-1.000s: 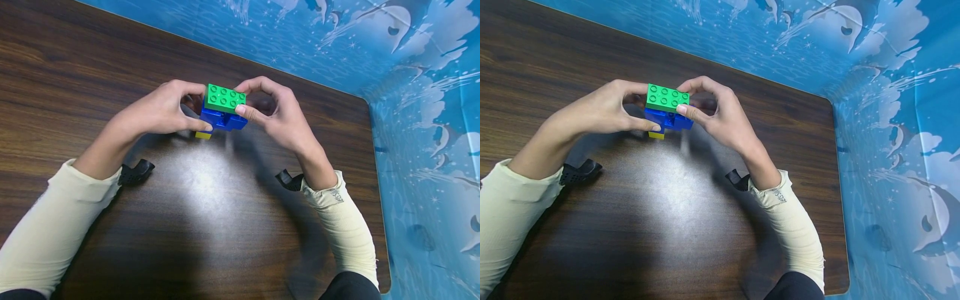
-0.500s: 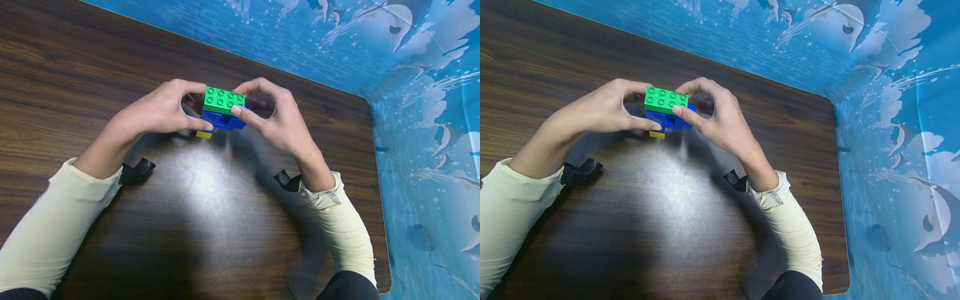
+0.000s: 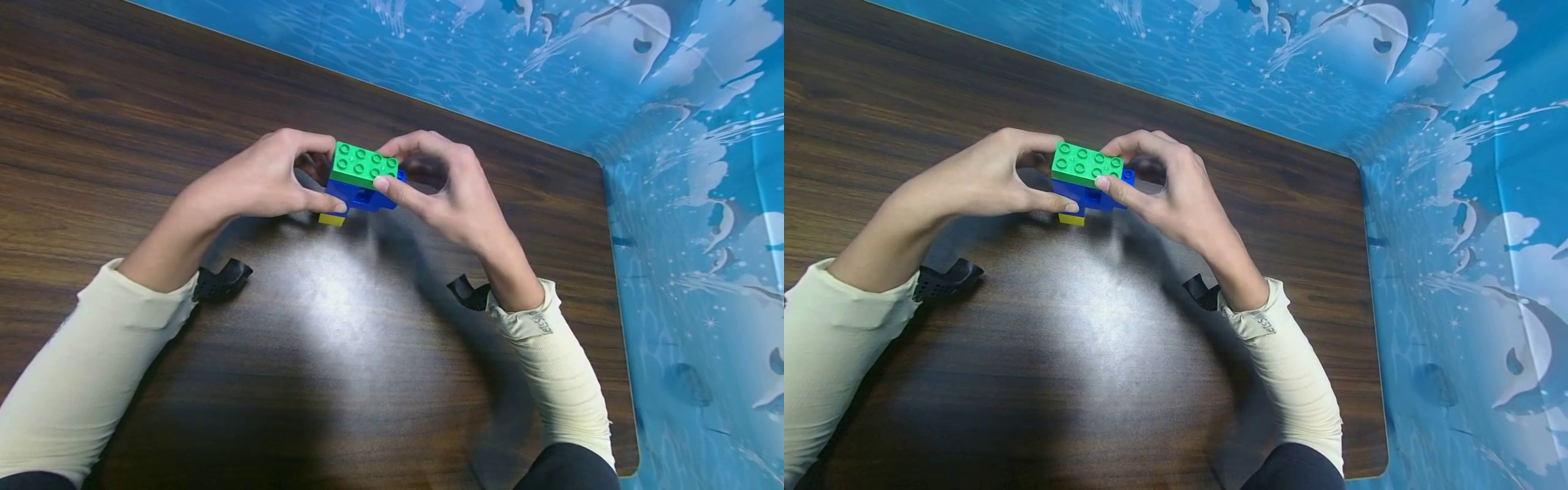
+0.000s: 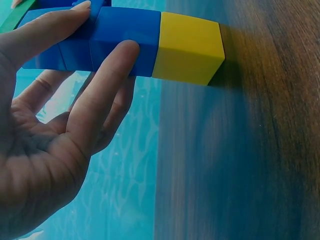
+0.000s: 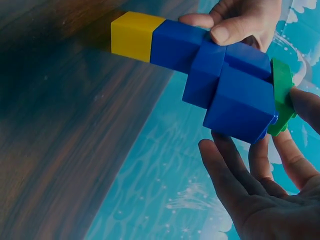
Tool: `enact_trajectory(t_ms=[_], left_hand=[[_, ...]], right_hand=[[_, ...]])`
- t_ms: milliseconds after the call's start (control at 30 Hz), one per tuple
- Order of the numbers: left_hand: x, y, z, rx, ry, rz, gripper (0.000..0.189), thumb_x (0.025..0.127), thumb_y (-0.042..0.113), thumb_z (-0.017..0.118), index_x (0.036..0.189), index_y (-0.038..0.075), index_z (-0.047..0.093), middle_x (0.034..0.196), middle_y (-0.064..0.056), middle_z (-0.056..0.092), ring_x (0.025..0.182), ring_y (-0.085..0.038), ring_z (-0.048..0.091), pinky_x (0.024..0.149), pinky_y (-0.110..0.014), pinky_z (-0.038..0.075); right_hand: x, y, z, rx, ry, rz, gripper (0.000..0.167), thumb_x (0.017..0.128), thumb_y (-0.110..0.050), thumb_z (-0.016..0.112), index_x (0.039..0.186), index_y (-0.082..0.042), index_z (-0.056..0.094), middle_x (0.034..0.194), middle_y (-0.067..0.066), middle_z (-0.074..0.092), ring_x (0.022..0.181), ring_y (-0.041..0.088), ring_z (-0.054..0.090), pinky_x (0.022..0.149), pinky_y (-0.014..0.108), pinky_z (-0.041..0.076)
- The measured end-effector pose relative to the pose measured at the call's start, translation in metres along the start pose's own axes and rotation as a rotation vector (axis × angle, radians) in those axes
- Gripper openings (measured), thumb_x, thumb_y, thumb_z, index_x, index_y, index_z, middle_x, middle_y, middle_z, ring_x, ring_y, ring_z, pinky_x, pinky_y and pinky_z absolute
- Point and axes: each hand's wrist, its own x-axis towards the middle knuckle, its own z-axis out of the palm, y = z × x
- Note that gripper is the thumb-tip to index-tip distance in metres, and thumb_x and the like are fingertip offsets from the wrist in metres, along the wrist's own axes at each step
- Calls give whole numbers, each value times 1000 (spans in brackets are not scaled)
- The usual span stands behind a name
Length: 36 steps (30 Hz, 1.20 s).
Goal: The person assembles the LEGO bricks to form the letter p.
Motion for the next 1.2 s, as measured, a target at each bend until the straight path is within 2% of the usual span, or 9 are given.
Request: enact_trajectory(t_ms=[200,467,733,1000,1200], left_hand=[[0,0,0,-1,0,-1,42,90,25,88,125,12,68,118,-15,72,118,-34,69,107,-58,50],[0,0,1,7,-4,-9,41,91,26,88,123,12,68,119,-14,72,119,-33,69,107,-59,50],[0,0,1,6,-6,-14,40,91,26,88,123,12,68,119,-14,71,119,-34,69,107,-59,50],[1,-1,2,7,-3,-10,41,90,25,89,123,12,68,118,-14,72,119,-34,69,107,-59,50],[1,-1,4,21,4,-3,43,91,24,88,125,11,68,118,-14,74,118,-33,71,108,-57,50]], right_hand=[[1,0,0,-41,1,-25,26,97,-14,81,119,-4,76,114,8,72,104,13,68,97,32,62],[3,-2,-3,-94,-35,-64,27,96,-16,81,120,-5,77,116,7,72,106,12,67,99,30,61],[4,-4,-5,-98,-50,-53,28,95,-17,82,120,-6,78,114,6,72,103,11,67,95,29,62],[-1,2,2,-91,0,-35,28,97,-18,80,123,-7,77,113,6,71,104,12,64,95,32,62],[-7,5,7,-91,38,-28,32,99,-20,80,128,-7,75,115,6,70,105,13,64,90,32,63]])
